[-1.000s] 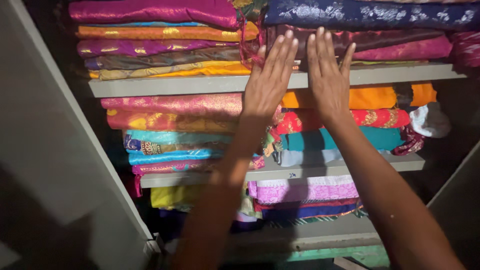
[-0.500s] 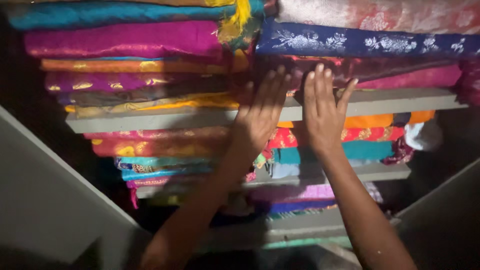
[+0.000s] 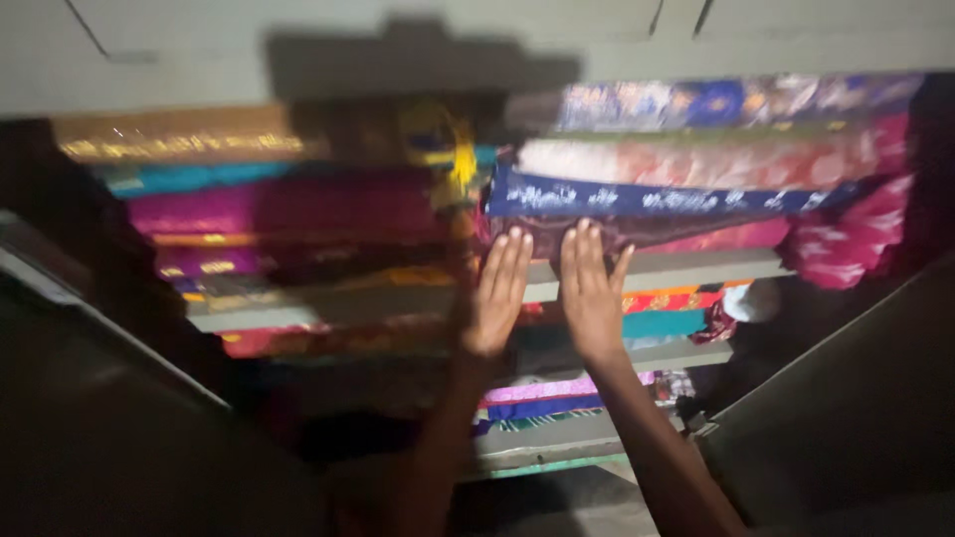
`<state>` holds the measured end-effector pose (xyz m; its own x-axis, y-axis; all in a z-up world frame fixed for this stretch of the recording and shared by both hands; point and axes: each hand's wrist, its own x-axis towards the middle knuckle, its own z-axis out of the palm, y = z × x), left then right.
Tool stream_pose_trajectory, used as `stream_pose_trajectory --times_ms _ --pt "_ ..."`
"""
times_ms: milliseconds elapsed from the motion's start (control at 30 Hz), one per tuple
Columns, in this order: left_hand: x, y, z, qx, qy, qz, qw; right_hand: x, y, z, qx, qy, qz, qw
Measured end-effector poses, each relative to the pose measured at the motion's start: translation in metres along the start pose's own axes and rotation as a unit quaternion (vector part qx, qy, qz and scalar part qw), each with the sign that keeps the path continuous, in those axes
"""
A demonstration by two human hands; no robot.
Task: The person rearranges folded garments on the shelves of a closet, moving some items from lower shelves to higher ones and patting the stacks to straighten them.
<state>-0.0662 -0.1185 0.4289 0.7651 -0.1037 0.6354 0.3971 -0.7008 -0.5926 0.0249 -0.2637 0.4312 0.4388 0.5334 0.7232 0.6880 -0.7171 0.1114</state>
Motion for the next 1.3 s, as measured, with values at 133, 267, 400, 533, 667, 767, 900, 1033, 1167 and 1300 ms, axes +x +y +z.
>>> stream_pose_trajectory --times_ms 133,267,400,533,667,767,900,1033,1167,1300 --pt "0.006 0.014 -0.031 -0.138 0.012 -0.146 0.979 0.002 -0.006 -0.073 0.04 -0.098 0.029 0.994" --pt "0.032 0.014 -0.106 -0.212 -0.075 -0.19 0.956 0.012 0.014 -0.155 0.116 -0.074 0.066 0.988" --pt "0.065 -0.015 -0.196 -0.205 -0.034 -0.147 0.967 0.036 0.033 -0.214 0.093 -0.013 0.073 0.993" --pt "0.111 -0.06 -0.265 -0.296 0.016 -0.142 0.945 0.069 0.042 -0.264 0.091 -0.007 0.079 0.993" --pt "0.16 -0.115 -0.31 -0.302 0.037 -0.132 0.944 0.119 0.049 -0.312 0.105 0.054 0.078 0.99" --pt "0.198 -0.158 -0.342 -0.346 0.047 -0.134 0.927 0.162 0.055 -0.355 0.111 0.091 0.079 0.987" --pt "0.244 -0.213 -0.377 -0.383 0.064 -0.144 0.91 0.225 0.066 -0.412 0.094 0.111 0.062 0.987" --pt "0.292 -0.262 -0.413 -0.407 0.099 -0.161 0.894 0.278 0.073 -0.474 0.095 0.13 0.048 0.986" --pt "0.322 -0.312 -0.452 -0.399 0.113 -0.155 0.897 0.321 0.072 -0.536 0.108 0.135 0.039 0.984" --pt "0.342 -0.357 -0.49 -0.376 0.127 -0.153 0.905 0.356 0.071 -0.588 0.109 0.138 0.043 0.983"
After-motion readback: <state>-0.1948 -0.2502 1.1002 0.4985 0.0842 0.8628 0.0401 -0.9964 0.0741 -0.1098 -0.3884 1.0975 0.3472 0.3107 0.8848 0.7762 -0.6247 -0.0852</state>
